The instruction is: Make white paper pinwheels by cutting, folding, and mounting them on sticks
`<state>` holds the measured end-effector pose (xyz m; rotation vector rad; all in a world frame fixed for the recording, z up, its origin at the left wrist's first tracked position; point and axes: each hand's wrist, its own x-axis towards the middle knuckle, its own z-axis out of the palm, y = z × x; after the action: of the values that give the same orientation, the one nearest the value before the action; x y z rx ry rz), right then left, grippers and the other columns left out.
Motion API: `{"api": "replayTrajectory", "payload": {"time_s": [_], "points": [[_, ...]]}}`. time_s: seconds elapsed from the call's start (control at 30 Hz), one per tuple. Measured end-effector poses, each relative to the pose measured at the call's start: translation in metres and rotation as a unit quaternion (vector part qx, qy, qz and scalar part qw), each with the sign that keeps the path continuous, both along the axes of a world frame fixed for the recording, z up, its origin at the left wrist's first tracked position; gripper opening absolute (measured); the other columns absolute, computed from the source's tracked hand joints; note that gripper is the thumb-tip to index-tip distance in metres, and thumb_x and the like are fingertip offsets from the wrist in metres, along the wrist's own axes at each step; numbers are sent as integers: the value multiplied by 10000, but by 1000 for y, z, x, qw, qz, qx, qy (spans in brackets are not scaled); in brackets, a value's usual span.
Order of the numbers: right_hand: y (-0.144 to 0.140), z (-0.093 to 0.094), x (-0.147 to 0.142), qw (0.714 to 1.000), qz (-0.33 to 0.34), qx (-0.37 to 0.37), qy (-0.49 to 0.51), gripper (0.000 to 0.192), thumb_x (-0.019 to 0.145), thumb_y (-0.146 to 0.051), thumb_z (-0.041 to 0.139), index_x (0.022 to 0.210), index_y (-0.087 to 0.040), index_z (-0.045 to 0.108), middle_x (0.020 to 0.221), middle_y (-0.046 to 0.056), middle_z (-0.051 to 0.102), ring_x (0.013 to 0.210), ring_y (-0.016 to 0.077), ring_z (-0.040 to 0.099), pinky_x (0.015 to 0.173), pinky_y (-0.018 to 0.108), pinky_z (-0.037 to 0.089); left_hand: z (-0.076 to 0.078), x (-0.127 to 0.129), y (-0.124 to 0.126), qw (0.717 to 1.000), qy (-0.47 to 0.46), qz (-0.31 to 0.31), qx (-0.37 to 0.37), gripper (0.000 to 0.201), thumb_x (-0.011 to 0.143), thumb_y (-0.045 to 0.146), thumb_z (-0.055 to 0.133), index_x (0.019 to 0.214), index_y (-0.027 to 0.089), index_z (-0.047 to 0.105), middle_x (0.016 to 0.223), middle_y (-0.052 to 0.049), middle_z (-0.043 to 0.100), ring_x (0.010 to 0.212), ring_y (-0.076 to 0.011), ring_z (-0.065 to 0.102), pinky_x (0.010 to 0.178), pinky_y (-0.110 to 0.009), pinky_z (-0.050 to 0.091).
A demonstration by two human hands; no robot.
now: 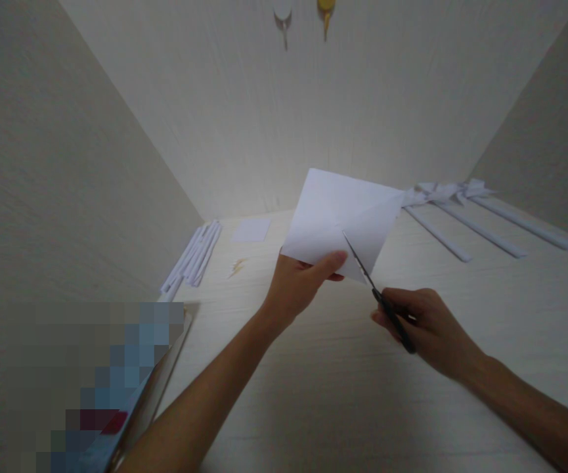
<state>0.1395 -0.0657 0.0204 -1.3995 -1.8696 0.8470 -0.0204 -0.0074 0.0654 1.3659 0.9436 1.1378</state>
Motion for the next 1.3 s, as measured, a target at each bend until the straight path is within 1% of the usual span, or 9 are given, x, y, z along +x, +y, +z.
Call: {"api": "replayTrajectory", "payload": {"time_s": [0.27,0.37,0.47,0.6,0.77,0.87,1.0,1.07,1.3], "points": [[1,-1,1,1000,-5,-2,0,364,747,-426,442,500,-184,329,432,-53,290,415,66,272,385,210,208,0,-2,2,1000,9,-10,7,250,545,282,655,713,107,592,693,-47,629,598,-138,579,526,-244,505],[1,-1,2,1000,-5,-2,4,360,756,-420,431,502,-183,335,437,-52,292,418,65,271,383,207,212,7,-12,9,999,10,-27,21,305,503,280,675,742,108,596,706,-52,630,620,-148,579,552,-253,497],[1,0,3,1000,8,-1,0,357,751,-412,443,501,-180,335,438,-56,290,418,62,270,381,200,213,18,-28,17,997,-7,-70,18,324,549,334,622,804,134,604,707,-47,625,636,-155,585,546,-250,485],[0,0,4,999,47,2,-25,335,733,-361,483,493,-176,337,428,-60,308,404,55,277,375,188,213,27,-44,23,995,50,-81,12,235,582,349,578,692,147,624,611,-41,607,547,-148,574,457,-226,445],[2,-3,5,991,113,0,-66,285,715,-324,519,515,-169,388,443,-60,354,406,54,308,388,183,236,30,-48,21,979,175,-98,25,235,473,209,667,699,152,634,633,-51,630,577,-184,584,459,-248,452],[3,-5,5,991,115,-19,-68,284,719,-334,513,525,-171,385,453,-58,353,414,59,316,390,186,235,30,-48,22,977,193,-75,46,270,469,188,674,732,147,631,651,-48,629,556,-163,575,444,-223,443],[5,-7,4,996,69,-46,-28,314,745,-374,464,528,-181,346,470,-52,338,431,68,312,395,195,240,25,-46,27,989,120,44,77,286,525,246,653,782,129,603,541,-7,571,391,-81,483,320,-154,343],[5,-9,3,998,42,-46,-7,331,761,-405,425,530,-184,337,477,-47,334,442,74,317,406,204,248,22,-42,29,989,83,83,89,287,549,278,641,783,120,589,524,1,557,355,-62,457,295,-144,320],[2,-13,-1,996,45,-60,43,291,761,-429,403,610,-181,380,529,-41,346,481,87,323,432,216,266,16,-20,21,992,29,90,80,316,576,302,616,812,94,583,659,-49,615,438,-99,552,405,-190,456]]}}
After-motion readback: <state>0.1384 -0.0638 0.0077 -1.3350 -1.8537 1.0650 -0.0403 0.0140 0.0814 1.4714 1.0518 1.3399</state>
